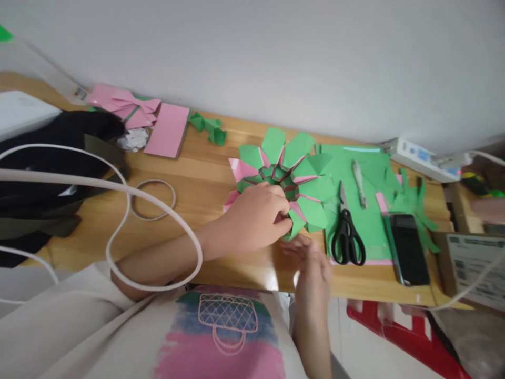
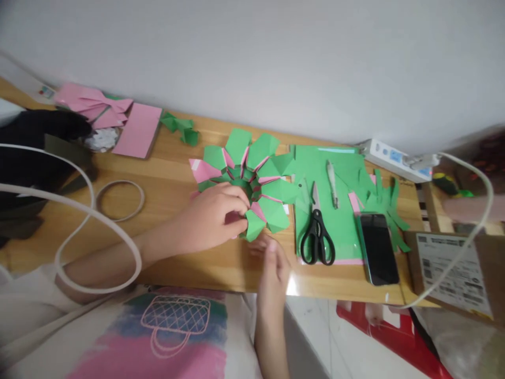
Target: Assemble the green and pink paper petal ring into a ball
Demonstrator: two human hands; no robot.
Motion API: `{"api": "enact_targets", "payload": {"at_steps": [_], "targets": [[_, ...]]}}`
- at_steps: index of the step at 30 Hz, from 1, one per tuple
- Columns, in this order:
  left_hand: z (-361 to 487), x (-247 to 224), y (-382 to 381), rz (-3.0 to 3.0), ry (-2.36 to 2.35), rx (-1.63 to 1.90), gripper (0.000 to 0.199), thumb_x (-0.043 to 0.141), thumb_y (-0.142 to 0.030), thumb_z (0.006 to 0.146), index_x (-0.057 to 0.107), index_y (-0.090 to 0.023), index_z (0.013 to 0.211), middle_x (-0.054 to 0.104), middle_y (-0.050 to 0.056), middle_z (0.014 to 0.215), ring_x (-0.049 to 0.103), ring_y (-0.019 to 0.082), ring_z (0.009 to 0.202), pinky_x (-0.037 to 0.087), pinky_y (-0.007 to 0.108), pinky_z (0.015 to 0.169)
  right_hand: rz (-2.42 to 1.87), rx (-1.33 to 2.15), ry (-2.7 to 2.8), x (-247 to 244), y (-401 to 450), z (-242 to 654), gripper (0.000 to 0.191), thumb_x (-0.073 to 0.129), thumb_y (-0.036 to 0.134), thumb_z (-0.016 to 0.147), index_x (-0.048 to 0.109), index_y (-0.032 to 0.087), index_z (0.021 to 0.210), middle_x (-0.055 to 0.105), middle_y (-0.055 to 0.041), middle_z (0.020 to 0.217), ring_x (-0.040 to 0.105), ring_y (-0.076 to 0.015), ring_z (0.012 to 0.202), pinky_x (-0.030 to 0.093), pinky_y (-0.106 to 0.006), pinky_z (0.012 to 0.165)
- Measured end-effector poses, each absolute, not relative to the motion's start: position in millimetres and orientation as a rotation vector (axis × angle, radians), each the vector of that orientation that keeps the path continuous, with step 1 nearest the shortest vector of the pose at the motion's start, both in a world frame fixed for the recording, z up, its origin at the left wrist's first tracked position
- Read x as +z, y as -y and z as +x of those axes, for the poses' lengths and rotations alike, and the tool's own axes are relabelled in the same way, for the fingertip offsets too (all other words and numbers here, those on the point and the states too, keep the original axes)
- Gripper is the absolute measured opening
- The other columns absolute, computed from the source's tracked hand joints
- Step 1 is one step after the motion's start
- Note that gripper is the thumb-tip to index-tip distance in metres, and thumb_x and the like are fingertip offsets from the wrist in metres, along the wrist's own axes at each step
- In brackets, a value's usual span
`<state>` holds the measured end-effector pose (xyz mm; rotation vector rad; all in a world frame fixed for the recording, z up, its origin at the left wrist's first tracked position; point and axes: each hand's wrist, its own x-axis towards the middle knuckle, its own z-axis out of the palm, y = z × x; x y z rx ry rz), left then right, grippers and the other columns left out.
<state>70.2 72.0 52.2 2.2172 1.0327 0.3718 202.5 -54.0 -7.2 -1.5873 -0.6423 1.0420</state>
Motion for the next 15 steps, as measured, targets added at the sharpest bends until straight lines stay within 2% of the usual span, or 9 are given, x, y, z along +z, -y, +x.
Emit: {"api": "enact_targets", "payload": {"at_steps": [3, 7, 9, 12, 15], "targets": [[72, 52, -71, 2.194, -1.053, 0.383, 0.023, 0.059, -0.014, 0.077, 0.053, -0.016, 0.055, 0.068, 0.004, 0.087, 0.060, 0.022, 0.087, 0.045, 0.036, 0.078, -1.355, 1.192, 0.397, -5, 42, 187, 0.036, 0.068, 0.057, 0.079, 0.071, 0.022, 0.085, 0.072, -0.0017, 0.078, 0.067, -0.0175, 0.073, 0.055, -0.032, 0.069], [71, 53, -70, 2.149, -1.061, 0.414, 0.028, 0.058, -0.012, 0.078, 0.050, -0.017, 0.052, 0.070, 0.004, 0.091, 0.061, 0.021, 0.091, 0.045, 0.036, 0.083, -1.296, 1.250, 0.198, 11, 30, 179, 0.024, 0.082, 0.043, 0.067, 0.073, 0.022, 0.075, 0.060, 0.0055, 0.055, 0.048, -0.0078, 0.045, 0.042, -0.021, 0.045], [70, 53, -71, 2.123, -1.054, 0.401, 0.030, 0.057, -0.011, 0.078, 0.049, -0.017, 0.050, 0.069, 0.003, 0.091, 0.061, 0.021, 0.092, 0.045, 0.036, 0.085, -1.308, 1.264, 0.160, 18, 29, 181, 0.025, 0.083, 0.042, 0.064, 0.074, 0.022, 0.077, 0.058, 0.0063, 0.052, 0.044, -0.0074, 0.042, 0.037, -0.021, 0.040], [70, 53, -72, 2.113, -1.043, 0.383, 0.032, 0.057, -0.010, 0.077, 0.047, -0.017, 0.048, 0.069, 0.003, 0.087, 0.061, 0.020, 0.092, 0.045, 0.036, 0.086, -1.317, 1.258, 0.123, 23, 30, 186, 0.024, 0.084, 0.039, 0.061, 0.075, 0.023, 0.075, 0.059, 0.0058, 0.054, 0.045, -0.0076, 0.043, 0.038, -0.020, 0.039], [70, 53, -73, 2.124, -1.037, 0.387, 0.034, 0.058, -0.009, 0.076, 0.045, -0.017, 0.047, 0.069, 0.003, 0.086, 0.061, 0.020, 0.090, 0.045, 0.035, 0.084, -1.320, 1.256, 0.145, 24, 32, 188, 0.018, 0.081, 0.038, 0.066, 0.075, 0.023, 0.075, 0.058, 0.0059, 0.053, 0.045, -0.0069, 0.042, 0.038, -0.019, 0.039]]}}
